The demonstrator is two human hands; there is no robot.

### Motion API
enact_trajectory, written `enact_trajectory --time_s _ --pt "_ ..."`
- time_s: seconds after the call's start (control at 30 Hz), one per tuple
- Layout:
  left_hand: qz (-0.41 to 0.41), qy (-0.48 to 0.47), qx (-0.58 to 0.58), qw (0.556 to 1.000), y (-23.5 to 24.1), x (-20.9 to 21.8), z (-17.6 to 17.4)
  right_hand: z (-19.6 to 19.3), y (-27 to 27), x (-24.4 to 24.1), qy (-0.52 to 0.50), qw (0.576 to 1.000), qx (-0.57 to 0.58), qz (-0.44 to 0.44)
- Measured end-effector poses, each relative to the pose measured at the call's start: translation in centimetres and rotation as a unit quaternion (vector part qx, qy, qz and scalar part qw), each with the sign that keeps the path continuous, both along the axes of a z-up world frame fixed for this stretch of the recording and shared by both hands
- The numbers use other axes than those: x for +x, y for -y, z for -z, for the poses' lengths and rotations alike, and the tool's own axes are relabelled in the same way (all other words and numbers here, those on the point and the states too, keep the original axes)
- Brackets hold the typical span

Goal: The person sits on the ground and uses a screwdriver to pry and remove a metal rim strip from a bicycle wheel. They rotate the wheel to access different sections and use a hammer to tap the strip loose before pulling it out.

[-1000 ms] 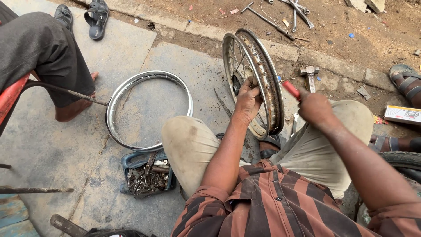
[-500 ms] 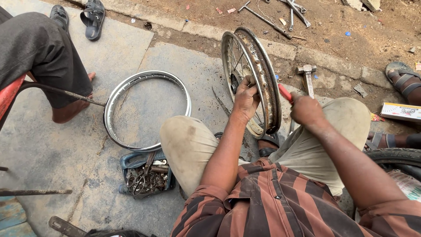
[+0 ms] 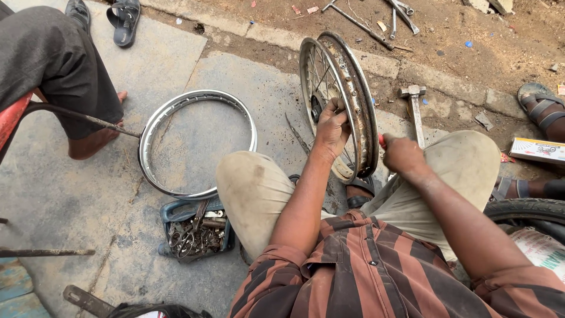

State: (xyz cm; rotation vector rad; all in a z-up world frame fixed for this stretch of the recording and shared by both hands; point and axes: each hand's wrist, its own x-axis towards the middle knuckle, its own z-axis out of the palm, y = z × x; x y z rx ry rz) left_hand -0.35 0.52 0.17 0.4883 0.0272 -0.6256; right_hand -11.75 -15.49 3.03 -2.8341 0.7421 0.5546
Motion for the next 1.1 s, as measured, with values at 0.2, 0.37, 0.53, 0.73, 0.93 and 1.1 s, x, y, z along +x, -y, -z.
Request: enact_trajectory --time_s 0.2,0.37,0.53,0.73,0.93,1.1 --pt "0.007 0.010 -0.009 1.000 0.2 0.5 -0.1 -2.9 4.3 2.6 0.034 0.999 -0.019 0.002" --pt "0.010 0.005 -0.023 1.000 0.2 0.7 -0.1 -3.1 3.4 1.6 0.031 0.998 -0.053 -0.015" --pt "0.000 -0.014 -0.025 1.000 -0.1 0.7 -0.3 -1.1 -0.1 1.0 -0.001 0.999 -0.016 -0.038" --pt "0.002 0.007 -0.012 1.000 -0.2 -0.1 0.3 -3.9 4.3 1.7 0.046 0.998 -0.049 -0.008" --pt "-0.002 0.000 -0.015 1.000 0.0 0.7 -0.3 -0.4 -0.7 0.5 -0.005 0.999 -0.021 -0.027" --pt "0.010 0.004 -0.012 1.000 0.0 0.6 -0.5 -2.9 4.0 2.3 0.042 0.999 -0.009 0.005"
